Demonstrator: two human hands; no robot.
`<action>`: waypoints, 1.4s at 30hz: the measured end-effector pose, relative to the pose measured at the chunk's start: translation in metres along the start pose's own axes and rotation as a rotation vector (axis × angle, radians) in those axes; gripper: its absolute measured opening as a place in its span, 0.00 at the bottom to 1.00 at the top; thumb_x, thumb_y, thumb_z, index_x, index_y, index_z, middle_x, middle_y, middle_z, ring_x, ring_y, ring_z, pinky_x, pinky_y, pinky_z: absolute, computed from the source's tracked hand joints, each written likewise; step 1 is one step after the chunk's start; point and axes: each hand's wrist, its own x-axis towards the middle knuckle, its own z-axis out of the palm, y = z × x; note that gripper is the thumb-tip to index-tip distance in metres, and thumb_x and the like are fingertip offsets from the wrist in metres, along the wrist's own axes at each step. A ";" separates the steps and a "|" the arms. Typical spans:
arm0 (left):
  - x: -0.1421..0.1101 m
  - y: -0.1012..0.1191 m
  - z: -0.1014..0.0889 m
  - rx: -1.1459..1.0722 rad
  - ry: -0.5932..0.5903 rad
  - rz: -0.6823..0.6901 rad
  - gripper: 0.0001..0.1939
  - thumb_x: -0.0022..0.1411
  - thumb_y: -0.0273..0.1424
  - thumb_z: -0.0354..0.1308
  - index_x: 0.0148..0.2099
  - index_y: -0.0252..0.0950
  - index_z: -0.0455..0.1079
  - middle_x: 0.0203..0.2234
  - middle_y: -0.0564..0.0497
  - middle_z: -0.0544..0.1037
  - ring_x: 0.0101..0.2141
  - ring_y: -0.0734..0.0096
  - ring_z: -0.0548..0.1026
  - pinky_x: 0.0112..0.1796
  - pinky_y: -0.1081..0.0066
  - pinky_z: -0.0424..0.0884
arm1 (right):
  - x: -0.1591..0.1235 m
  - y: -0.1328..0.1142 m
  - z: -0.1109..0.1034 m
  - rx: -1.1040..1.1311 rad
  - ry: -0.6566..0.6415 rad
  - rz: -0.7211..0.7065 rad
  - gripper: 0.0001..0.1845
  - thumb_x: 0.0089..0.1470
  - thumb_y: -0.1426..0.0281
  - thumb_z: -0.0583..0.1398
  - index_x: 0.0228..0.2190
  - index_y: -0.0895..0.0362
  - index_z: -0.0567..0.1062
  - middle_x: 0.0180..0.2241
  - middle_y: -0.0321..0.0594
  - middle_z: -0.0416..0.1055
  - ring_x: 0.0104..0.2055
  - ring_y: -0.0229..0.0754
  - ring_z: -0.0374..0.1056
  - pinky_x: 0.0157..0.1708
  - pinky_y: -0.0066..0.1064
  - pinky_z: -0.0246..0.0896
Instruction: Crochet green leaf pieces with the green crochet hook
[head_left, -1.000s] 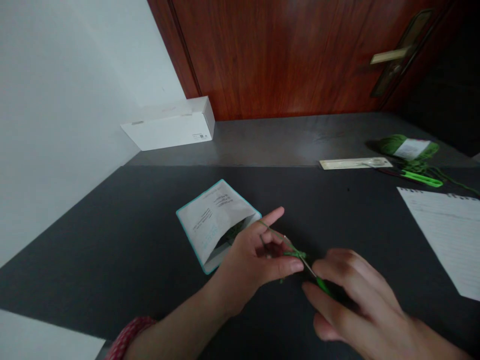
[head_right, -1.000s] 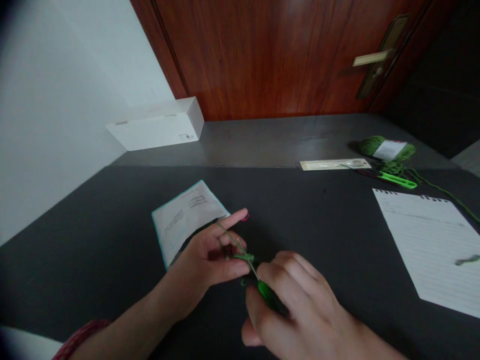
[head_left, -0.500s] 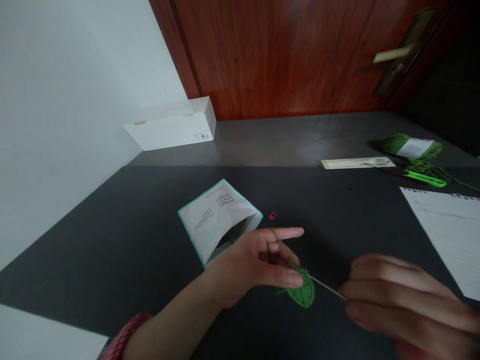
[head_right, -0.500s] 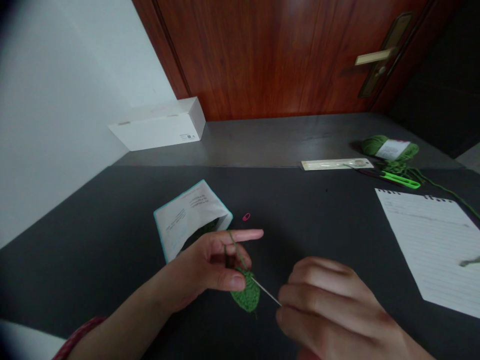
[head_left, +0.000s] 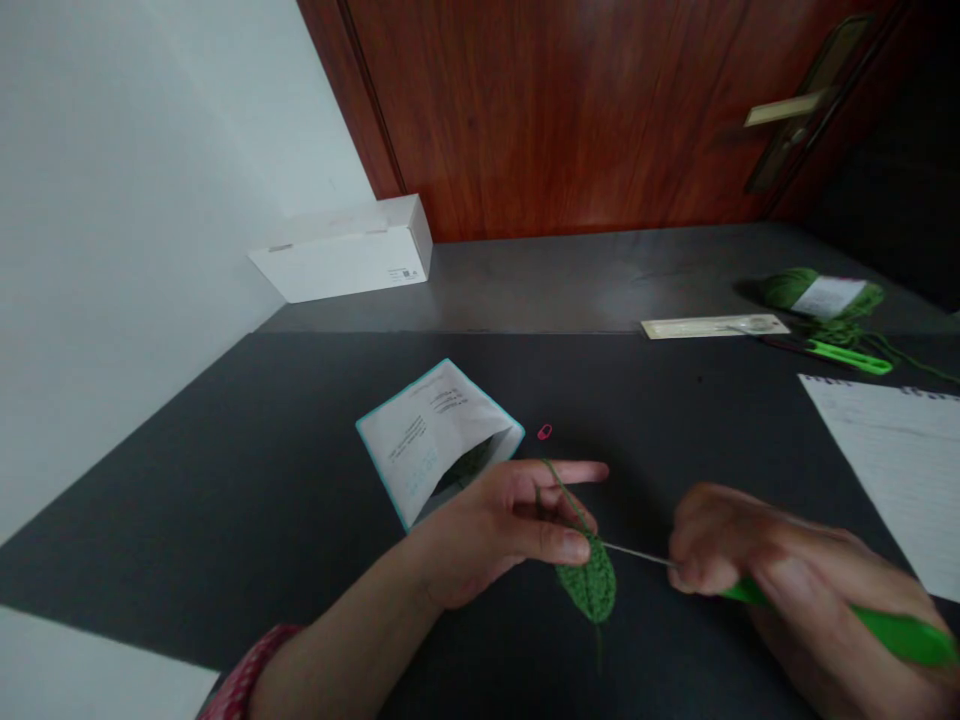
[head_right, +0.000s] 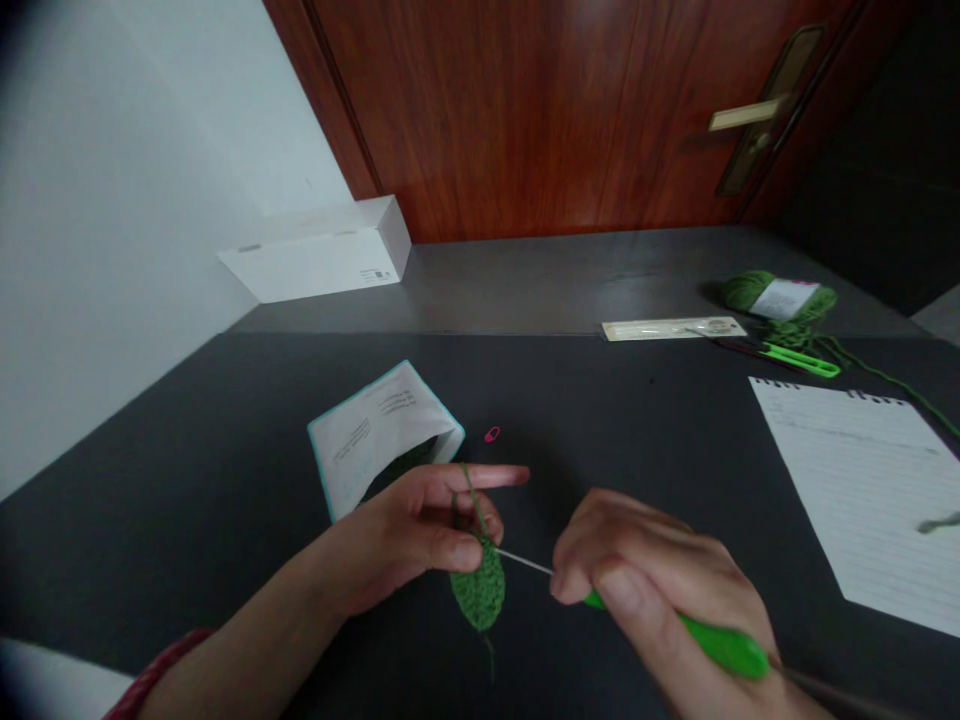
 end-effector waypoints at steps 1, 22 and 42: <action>0.000 0.000 0.000 -0.032 -0.029 -0.026 0.31 0.46 0.19 0.69 0.55 0.32 0.72 0.31 0.51 0.78 0.30 0.78 0.74 0.35 0.76 0.66 | -0.002 -0.001 -0.002 -0.033 -0.043 -0.042 0.15 0.61 0.62 0.57 0.32 0.54 0.81 0.26 0.43 0.76 0.30 0.46 0.70 0.31 0.37 0.63; 0.004 -0.006 0.002 -0.053 0.002 0.088 0.34 0.51 0.22 0.68 0.60 0.30 0.64 0.29 0.53 0.75 0.29 0.76 0.72 0.35 0.71 0.63 | 0.018 0.013 0.020 0.592 0.249 0.526 0.16 0.58 0.60 0.60 0.25 0.56 0.77 0.21 0.36 0.72 0.22 0.33 0.64 0.23 0.21 0.64; 0.010 -0.006 -0.007 -0.083 -0.322 -0.378 0.35 0.44 0.23 0.67 0.57 0.32 0.68 0.29 0.53 0.77 0.24 0.75 0.73 0.30 0.70 0.65 | 0.011 -0.013 -0.021 -0.246 -0.495 -0.286 0.14 0.66 0.63 0.50 0.40 0.55 0.73 0.28 0.40 0.74 0.28 0.42 0.72 0.31 0.36 0.69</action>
